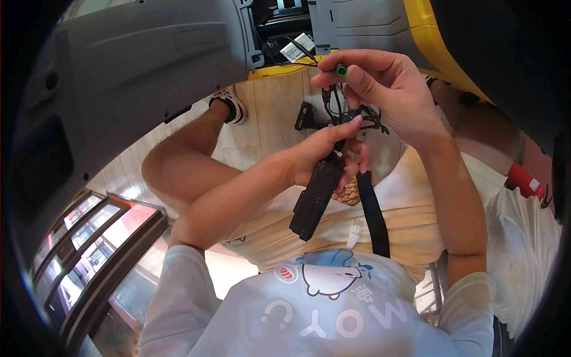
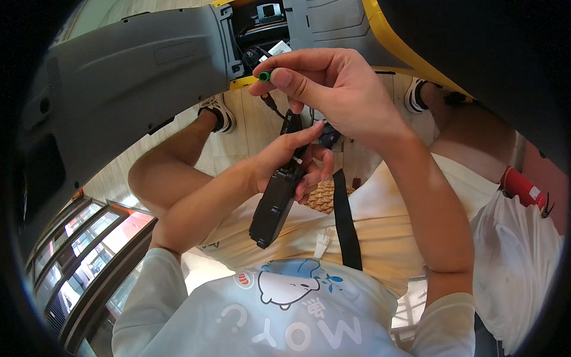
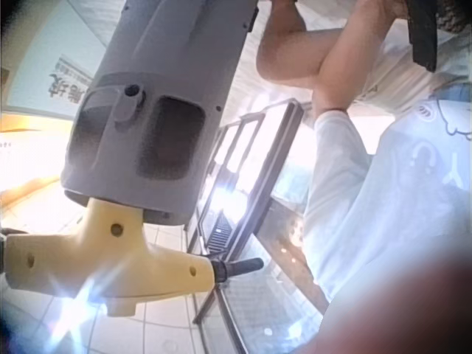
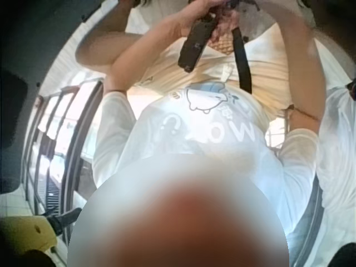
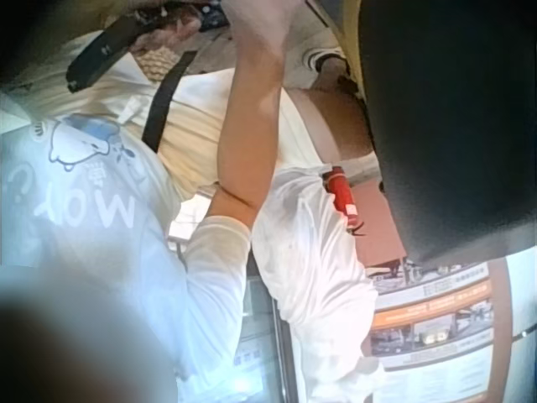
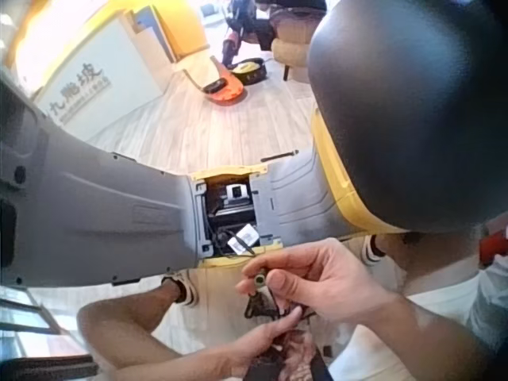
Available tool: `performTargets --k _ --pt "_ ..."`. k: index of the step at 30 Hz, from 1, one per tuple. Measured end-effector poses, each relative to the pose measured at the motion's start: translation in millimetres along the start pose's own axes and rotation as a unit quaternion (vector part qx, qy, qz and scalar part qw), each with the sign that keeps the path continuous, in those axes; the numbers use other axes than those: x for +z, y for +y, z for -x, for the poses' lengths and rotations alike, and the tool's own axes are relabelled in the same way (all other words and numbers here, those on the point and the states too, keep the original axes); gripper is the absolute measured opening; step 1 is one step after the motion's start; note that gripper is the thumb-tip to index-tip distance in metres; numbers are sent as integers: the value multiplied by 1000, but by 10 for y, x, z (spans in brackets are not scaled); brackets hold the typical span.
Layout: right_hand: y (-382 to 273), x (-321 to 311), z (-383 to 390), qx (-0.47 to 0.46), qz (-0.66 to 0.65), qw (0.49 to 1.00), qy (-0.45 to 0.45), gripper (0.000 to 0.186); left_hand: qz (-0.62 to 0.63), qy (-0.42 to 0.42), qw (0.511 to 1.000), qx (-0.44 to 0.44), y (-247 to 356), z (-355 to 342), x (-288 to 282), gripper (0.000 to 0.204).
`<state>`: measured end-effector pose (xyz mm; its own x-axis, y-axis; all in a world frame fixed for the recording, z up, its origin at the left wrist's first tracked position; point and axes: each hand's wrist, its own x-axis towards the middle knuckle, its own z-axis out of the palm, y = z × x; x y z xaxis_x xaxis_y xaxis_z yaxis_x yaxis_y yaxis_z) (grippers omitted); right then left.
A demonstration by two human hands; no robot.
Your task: The person is wiring or connecting cables on the frame of a motorcycle.
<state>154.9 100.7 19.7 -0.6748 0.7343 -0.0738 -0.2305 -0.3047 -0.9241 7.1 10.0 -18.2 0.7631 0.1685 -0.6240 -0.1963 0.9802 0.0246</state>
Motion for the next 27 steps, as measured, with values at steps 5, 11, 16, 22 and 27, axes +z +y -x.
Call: performTargets --k 5,11,16,22,27 --pt "-4 10 -43 13 -17 999 25 28 -19 21 999 25 22 -4 -64 67" --pt "146 -21 -80 31 81 981 173 26 -341 313 854 237 70 -361 -605 67" --pt "378 100 -131 -103 124 964 210 22 -475 408 749 218 269 -357 -683 61" --pt "338 433 17 -6 39 993 115 27 -556 311 697 329 421 -433 -1020 36" --pt "190 411 229 54 -80 980 177 27 -844 285 454 17 929 314 -544 38"
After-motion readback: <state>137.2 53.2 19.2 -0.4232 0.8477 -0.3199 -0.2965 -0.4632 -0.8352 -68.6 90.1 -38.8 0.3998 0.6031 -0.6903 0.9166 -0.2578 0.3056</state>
